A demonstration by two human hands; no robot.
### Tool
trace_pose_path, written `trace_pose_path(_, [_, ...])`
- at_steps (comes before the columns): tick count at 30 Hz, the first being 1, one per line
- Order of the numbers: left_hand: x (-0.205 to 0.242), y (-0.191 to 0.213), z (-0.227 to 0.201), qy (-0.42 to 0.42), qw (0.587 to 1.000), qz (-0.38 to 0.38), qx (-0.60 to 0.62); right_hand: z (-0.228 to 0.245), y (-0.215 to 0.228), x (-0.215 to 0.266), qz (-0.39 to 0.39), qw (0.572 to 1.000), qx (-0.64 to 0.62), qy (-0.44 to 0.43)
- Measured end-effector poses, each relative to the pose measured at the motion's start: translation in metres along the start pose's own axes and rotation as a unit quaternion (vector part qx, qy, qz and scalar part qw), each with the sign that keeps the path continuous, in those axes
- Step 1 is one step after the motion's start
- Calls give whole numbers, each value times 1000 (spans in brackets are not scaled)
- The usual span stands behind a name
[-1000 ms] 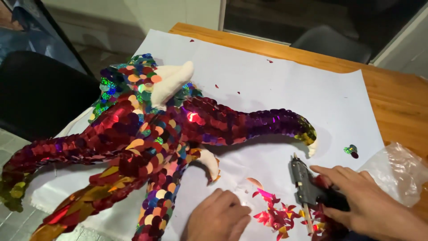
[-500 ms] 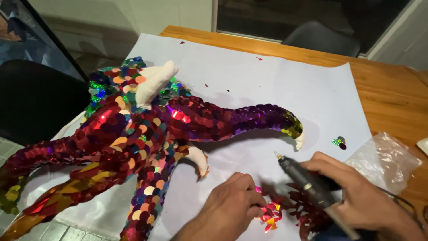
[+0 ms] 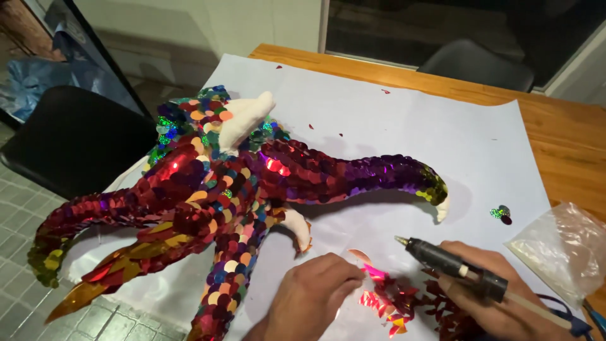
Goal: Decorating a fabric object by gluing individual sequins onto its surface using a hot glue gun
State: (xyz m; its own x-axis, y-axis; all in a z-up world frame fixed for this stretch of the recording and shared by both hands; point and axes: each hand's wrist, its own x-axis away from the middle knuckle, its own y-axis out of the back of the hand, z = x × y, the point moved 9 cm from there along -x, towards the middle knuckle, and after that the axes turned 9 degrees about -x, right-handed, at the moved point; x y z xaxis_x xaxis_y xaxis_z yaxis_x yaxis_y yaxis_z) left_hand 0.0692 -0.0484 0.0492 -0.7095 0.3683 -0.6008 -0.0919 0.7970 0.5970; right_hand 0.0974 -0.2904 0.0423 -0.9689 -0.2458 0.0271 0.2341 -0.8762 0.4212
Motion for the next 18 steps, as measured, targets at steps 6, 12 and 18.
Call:
trace_pose_path(6, [16,14,10,-22,998,-53,-2,9,-23,-1,50,996,37,63])
trace_pose_path(12, [18,30,-1,-64,995,-80,1,23,-38,-2,82,990,14,111])
trace_pose_path(18, [16,23,2,-74,996,-57,1,3,-22,-3,54,990,40,122])
